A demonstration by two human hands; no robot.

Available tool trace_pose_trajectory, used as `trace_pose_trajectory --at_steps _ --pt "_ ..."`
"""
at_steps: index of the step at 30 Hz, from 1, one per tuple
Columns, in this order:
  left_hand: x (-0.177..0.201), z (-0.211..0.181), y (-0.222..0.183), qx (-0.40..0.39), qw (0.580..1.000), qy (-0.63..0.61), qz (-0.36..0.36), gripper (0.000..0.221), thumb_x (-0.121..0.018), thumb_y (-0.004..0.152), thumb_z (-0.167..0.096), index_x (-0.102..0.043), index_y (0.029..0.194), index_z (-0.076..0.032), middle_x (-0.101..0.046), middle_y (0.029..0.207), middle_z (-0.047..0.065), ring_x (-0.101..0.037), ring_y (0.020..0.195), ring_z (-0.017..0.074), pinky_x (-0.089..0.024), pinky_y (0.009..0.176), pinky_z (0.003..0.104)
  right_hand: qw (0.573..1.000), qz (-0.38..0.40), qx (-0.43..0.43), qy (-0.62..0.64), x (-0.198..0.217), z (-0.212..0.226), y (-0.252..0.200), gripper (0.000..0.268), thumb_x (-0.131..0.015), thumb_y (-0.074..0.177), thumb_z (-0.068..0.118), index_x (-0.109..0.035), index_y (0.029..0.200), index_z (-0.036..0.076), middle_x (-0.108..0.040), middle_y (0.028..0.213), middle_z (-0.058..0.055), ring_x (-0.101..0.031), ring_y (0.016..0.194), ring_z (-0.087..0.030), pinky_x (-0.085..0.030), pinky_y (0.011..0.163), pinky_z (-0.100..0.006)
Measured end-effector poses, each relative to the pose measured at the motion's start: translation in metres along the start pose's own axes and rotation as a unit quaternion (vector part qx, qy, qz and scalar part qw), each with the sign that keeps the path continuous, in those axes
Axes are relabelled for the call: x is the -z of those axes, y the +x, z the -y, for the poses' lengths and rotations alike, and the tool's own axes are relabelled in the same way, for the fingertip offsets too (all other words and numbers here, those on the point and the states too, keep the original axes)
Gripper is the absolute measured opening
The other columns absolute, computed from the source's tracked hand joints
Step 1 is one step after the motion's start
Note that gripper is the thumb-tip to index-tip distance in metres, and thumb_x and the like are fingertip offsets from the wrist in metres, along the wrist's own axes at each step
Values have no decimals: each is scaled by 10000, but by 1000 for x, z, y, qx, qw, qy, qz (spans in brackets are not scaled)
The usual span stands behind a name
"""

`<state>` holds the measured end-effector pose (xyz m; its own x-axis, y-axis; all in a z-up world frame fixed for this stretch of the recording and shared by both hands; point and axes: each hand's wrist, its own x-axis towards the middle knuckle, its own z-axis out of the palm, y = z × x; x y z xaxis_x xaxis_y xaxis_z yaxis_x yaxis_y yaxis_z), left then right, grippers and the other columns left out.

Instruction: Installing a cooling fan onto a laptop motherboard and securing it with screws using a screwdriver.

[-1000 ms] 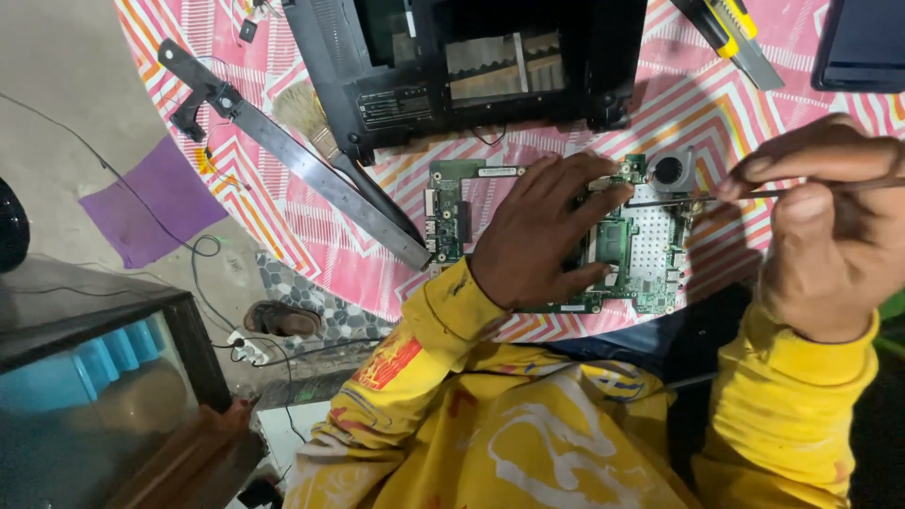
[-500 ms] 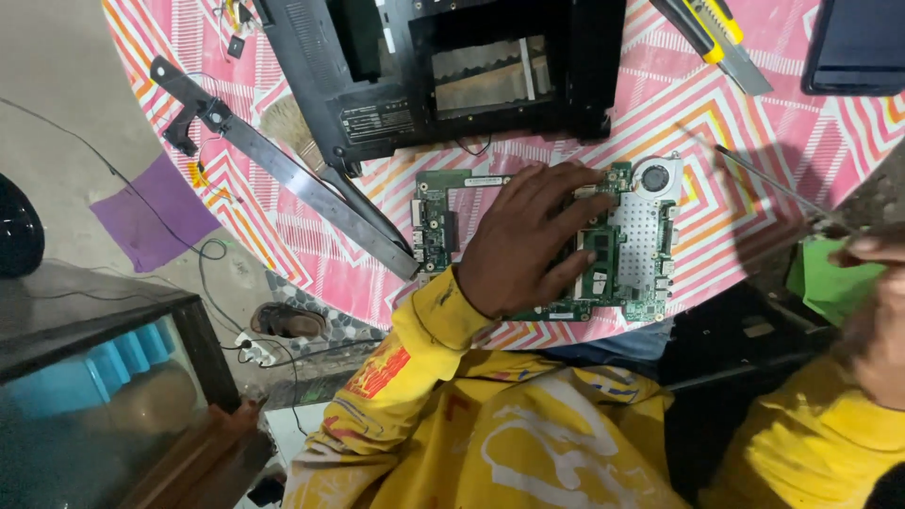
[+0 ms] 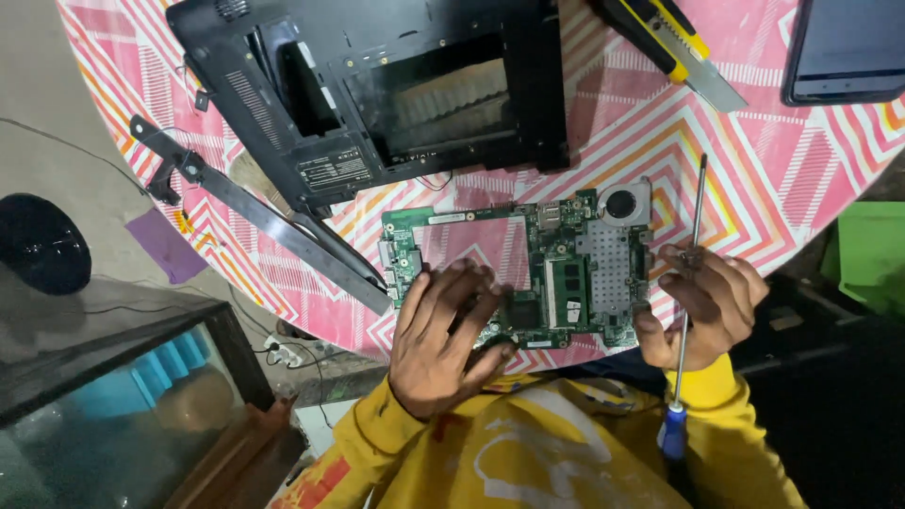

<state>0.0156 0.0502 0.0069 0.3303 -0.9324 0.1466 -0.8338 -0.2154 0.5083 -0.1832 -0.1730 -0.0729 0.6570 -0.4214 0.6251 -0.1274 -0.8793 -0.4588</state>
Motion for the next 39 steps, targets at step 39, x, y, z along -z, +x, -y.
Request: trace_pose_trajectory --at_steps 39 --pt "-28 3 131 -118 987 -105 28 187 -588 969 56 -616 1153 40 -603 1141 216 -607 976 381 -550 880 457 999 -37 0 12 -4 -6 -5 369 -531 934 337 -731 799 58 -736 823 -86 -655 860 -301 -362 890 -381"
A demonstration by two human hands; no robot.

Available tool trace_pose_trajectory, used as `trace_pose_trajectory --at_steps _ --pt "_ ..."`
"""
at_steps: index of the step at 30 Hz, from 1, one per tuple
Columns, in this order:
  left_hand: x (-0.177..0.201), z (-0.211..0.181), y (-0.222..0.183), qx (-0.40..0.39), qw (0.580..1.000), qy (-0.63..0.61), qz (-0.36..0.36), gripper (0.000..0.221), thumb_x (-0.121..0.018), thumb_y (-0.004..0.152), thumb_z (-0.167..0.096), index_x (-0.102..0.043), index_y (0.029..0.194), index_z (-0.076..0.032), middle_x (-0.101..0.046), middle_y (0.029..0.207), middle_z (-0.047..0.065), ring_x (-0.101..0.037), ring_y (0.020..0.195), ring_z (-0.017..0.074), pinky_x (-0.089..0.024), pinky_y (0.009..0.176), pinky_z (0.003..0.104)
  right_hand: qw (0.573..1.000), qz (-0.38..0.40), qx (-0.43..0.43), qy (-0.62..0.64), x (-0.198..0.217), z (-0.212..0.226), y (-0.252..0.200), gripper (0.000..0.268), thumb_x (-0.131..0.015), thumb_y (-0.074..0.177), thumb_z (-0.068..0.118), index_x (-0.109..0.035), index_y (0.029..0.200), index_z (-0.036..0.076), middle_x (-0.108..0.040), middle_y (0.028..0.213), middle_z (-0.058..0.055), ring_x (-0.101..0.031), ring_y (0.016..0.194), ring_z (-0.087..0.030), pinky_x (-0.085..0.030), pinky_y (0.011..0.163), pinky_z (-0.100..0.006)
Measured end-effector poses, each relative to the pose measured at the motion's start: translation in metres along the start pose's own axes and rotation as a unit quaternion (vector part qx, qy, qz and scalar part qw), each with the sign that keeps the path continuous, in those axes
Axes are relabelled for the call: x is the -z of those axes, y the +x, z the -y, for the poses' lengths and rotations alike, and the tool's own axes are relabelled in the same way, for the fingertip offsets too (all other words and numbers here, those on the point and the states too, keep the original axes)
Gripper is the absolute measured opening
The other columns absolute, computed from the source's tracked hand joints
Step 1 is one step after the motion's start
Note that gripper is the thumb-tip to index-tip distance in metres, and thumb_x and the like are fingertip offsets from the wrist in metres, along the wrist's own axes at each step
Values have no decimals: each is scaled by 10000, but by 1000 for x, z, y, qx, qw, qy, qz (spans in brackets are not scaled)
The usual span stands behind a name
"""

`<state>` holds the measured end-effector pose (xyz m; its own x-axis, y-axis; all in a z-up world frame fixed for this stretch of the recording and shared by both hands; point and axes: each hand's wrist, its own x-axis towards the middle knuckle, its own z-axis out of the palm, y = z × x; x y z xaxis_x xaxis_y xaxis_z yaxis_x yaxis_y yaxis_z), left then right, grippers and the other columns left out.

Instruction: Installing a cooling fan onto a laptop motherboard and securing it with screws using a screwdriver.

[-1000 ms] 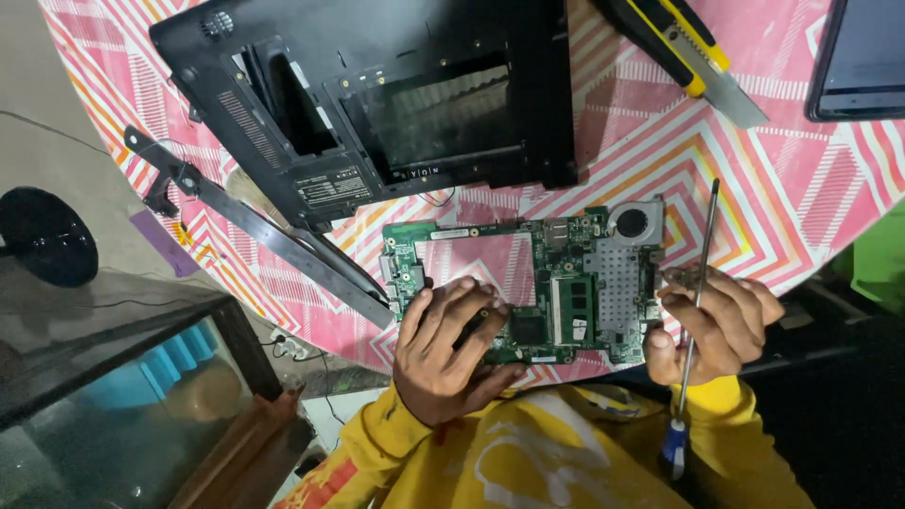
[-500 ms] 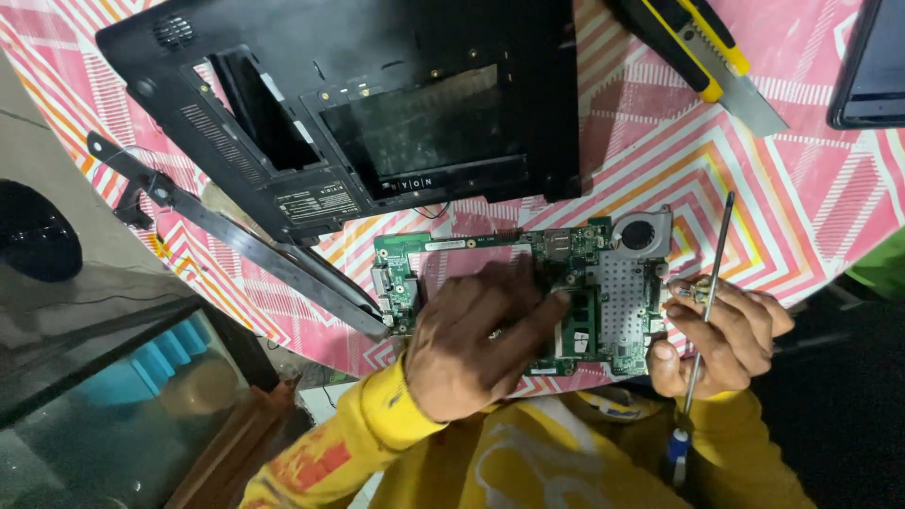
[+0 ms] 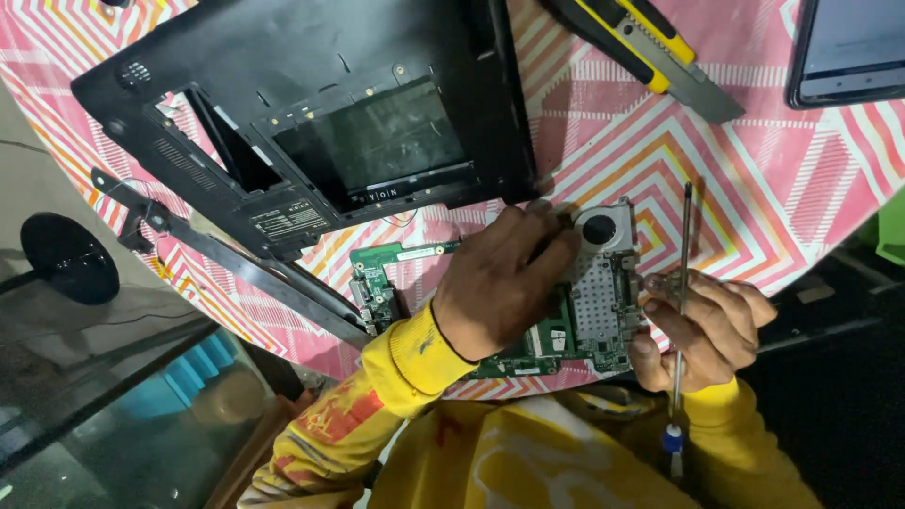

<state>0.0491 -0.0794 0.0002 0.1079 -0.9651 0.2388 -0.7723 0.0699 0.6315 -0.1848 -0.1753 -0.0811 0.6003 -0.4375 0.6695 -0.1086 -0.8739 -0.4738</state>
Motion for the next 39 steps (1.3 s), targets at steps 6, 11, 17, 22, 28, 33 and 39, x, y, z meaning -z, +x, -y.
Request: trace_pose_trajectory --at_steps 6,11,17,22,28,33,39 --pt "2 -2 -2 29 999 -21 31 354 -636 774 125 -584 1113 35 -555 1116 213 -581 979 392 -521 801 468 1000 24 1 0 4 -1 -3 321 -541 904 312 -731 803 74 -729 835 -83 -636 844 -303 -367 871 -409" --pt "-5 -1 3 6 999 21 -40 70 -638 999 19 -638 1068 12 -598 1053 169 -617 909 326 -561 808 410 1000 3 1 -4 0 0 -1 366 -525 928 316 -724 759 59 -722 786 -69 -628 814 -292 -360 885 -395" --pt "-6 6 -5 -19 998 -38 -39 187 -483 1049 -10 -552 1222 11 -622 1070 188 -625 935 366 -557 876 440 999 20 28 -2 0 -1 7 362 -532 938 291 -717 780 23 -743 832 -144 -671 847 -339 -352 868 -405" --pt "-11 15 -15 -28 999 -29 -33 223 -482 1034 -72 -555 1230 6 -616 1153 193 -646 1062 381 -548 965 444 996 76 -37 1 17 14 15 328 -553 984 281 -660 902 -18 -719 971 -207 -642 999 -393 -415 967 -475" --pt "2 -26 -7 -143 974 -56 -167 163 -502 1037 -125 -646 1095 -76 -673 910 78 -651 759 225 -501 642 345 986 147 -67 -26 28 37 55 263 -579 1005 170 -694 954 -61 -664 980 -229 -590 958 -408 -478 930 -510" --pt "-34 -60 -31 -225 966 -75 -100 277 -635 1147 -128 -478 1374 -149 -666 1055 -16 -661 936 192 -519 821 372 979 191 -54 -52 22 33 72 127 -645 1008 42 -745 971 -27 -659 917 -181 -582 918 -360 -480 927 -492" --pt "-96 -43 -37 -255 965 -61 2 473 -581 878 -239 -582 1347 -177 -504 710 50 -442 603 203 -322 574 414 956 236 34 -171 27 13 84 128 -729 1062 109 -800 1047 3 -669 899 -140 -598 902 -339 -435 851 -436"
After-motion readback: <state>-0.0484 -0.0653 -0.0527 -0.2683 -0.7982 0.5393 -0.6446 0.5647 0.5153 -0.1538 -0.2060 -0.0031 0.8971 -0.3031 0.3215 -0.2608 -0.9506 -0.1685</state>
